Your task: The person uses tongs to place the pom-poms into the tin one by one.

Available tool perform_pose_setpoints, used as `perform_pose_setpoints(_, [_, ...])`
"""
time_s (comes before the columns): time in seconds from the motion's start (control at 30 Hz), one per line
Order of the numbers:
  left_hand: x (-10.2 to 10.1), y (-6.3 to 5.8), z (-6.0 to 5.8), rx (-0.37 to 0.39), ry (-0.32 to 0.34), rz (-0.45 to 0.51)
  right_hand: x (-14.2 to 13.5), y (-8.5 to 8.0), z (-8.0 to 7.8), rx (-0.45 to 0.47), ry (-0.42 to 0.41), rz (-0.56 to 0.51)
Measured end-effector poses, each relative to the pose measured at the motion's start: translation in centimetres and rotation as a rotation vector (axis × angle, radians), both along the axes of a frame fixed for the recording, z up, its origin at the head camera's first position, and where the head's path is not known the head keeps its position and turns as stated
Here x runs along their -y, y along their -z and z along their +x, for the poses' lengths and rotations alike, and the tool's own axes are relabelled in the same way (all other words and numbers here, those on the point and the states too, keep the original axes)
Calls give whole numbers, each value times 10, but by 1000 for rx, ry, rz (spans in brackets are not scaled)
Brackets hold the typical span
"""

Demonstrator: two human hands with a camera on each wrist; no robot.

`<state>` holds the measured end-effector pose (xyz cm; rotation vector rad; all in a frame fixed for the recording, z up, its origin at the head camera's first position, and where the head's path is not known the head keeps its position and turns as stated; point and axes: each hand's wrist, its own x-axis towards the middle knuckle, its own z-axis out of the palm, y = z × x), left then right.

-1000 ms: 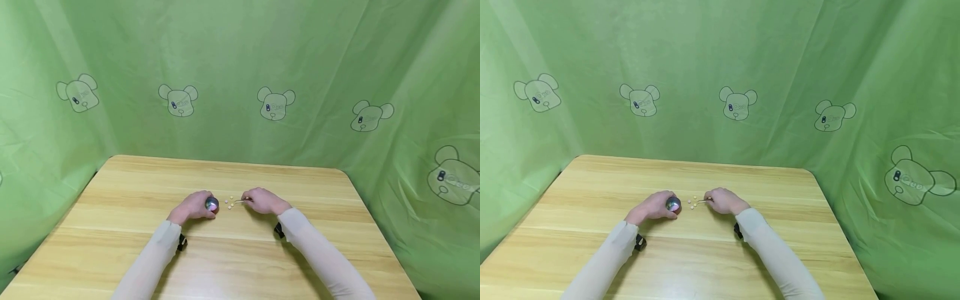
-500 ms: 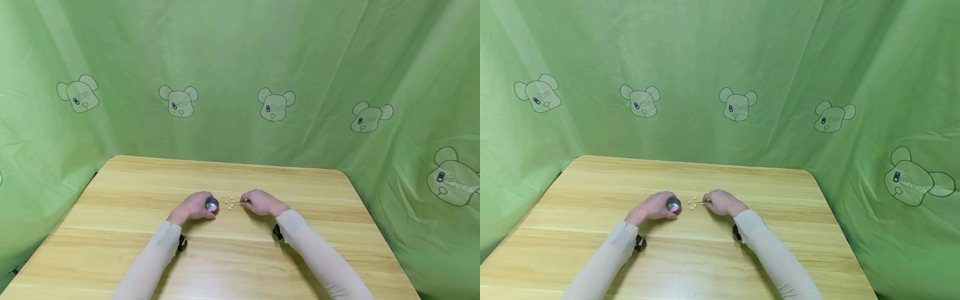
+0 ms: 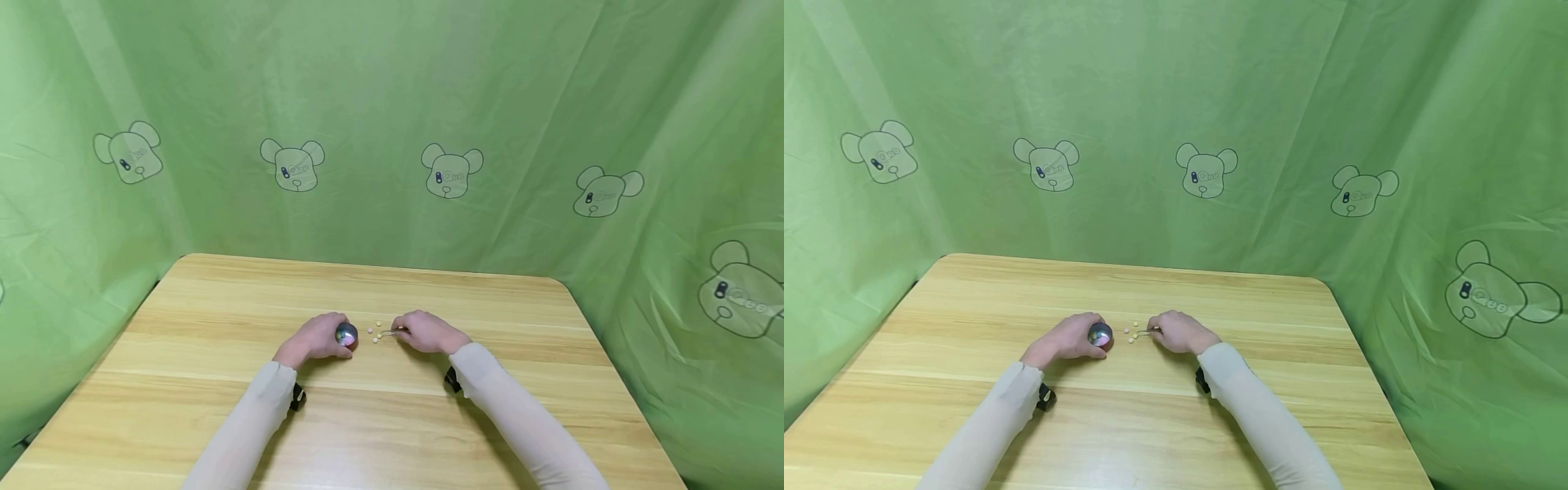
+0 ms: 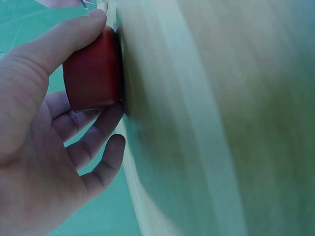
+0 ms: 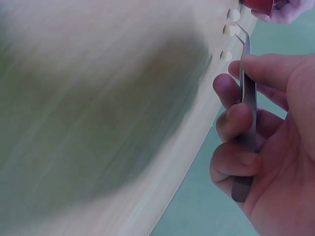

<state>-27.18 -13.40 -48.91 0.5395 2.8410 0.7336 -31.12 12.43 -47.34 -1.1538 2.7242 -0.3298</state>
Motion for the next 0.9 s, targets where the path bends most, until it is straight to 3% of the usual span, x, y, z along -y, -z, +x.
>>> perform_pose_setpoints(0.63, [0,1,-2,-12,2,-3,3,2,1,-4,-48,-18])
perform_pose_setpoints(0.9, [0,2,-2,-11,0,-6,1,2,-2,-8,16,-16])
